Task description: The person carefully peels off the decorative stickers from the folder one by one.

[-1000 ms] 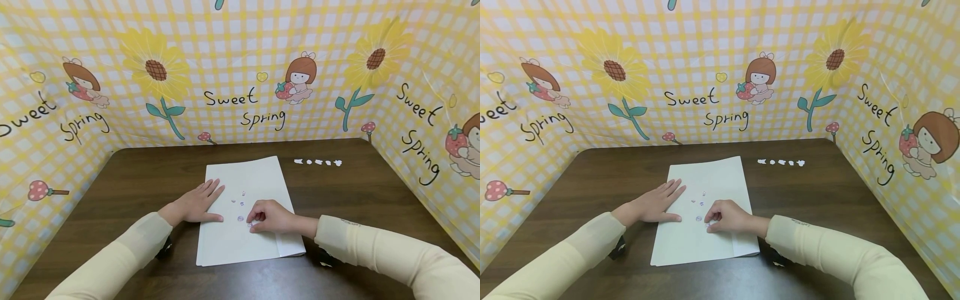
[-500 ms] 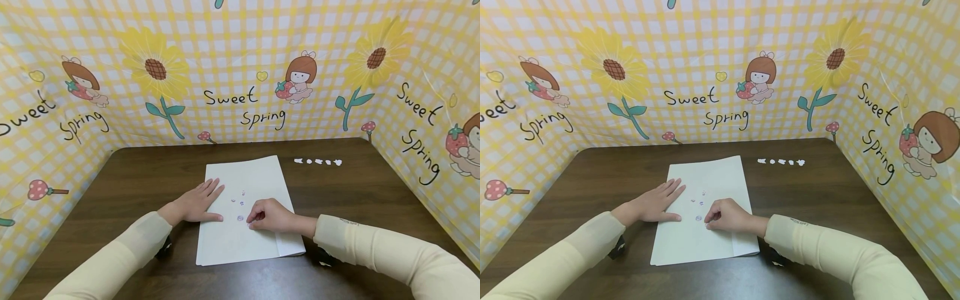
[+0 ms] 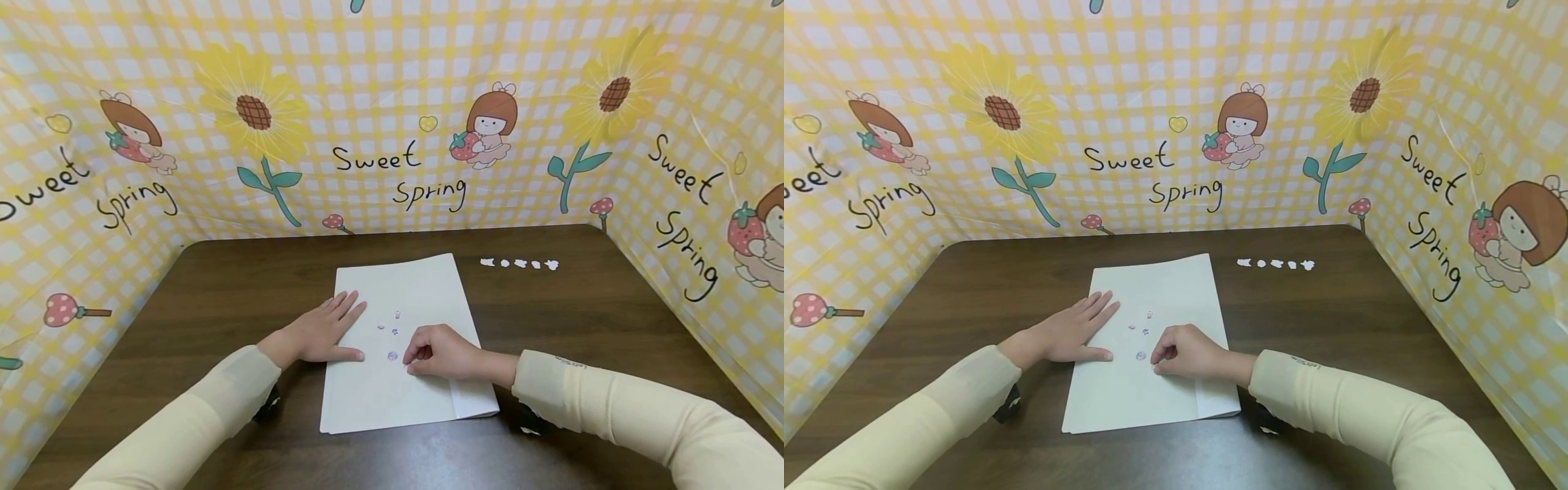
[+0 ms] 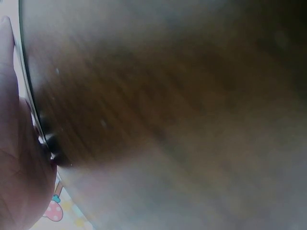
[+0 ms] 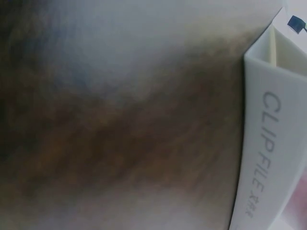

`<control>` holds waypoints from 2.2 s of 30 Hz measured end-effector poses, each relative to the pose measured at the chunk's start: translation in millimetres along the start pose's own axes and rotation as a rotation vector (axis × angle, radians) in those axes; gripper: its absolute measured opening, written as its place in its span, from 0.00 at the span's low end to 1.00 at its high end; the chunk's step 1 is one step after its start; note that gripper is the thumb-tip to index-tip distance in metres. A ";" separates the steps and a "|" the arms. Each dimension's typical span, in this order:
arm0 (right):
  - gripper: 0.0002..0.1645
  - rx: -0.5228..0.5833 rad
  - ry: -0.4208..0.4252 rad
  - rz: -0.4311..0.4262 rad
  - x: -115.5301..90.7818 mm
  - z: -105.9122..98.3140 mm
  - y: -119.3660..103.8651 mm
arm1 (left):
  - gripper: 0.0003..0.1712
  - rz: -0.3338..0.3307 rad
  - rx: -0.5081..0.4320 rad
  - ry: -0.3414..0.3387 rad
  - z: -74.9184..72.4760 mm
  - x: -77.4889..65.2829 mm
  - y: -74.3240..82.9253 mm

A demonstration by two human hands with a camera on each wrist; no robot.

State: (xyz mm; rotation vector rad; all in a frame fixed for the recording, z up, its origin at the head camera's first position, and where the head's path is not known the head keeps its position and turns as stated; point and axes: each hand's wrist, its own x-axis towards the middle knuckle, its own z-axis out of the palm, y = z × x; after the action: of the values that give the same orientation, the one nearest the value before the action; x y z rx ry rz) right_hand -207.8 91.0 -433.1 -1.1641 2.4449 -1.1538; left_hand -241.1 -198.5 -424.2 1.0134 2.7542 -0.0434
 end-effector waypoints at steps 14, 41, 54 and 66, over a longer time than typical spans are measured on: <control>0.04 -0.019 -0.028 0.005 -0.4 -1.5 -1.7 | 0.61 0.007 0.000 0.003 -0.6 -0.7 0.5; 0.03 -0.096 -0.080 -0.022 0.0 -5.9 -11.6 | 0.61 0.004 -0.010 0.001 -0.6 -0.1 0.8; 0.05 -0.144 -0.092 -0.041 0.7 -3.7 -11.9 | 0.60 -0.002 -0.022 0.001 -1.4 0.0 1.2; 0.05 -0.060 -0.095 0.008 2.5 -2.1 -11.5 | 0.60 -0.006 -0.014 0.007 1.3 1.1 0.0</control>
State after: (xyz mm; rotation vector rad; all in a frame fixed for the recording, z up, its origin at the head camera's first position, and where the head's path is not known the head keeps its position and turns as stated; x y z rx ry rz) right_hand -203.9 86.0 -423.0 -1.1962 2.4261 -1.0049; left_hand -241.6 -197.9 -425.7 1.0028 2.7599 -0.0210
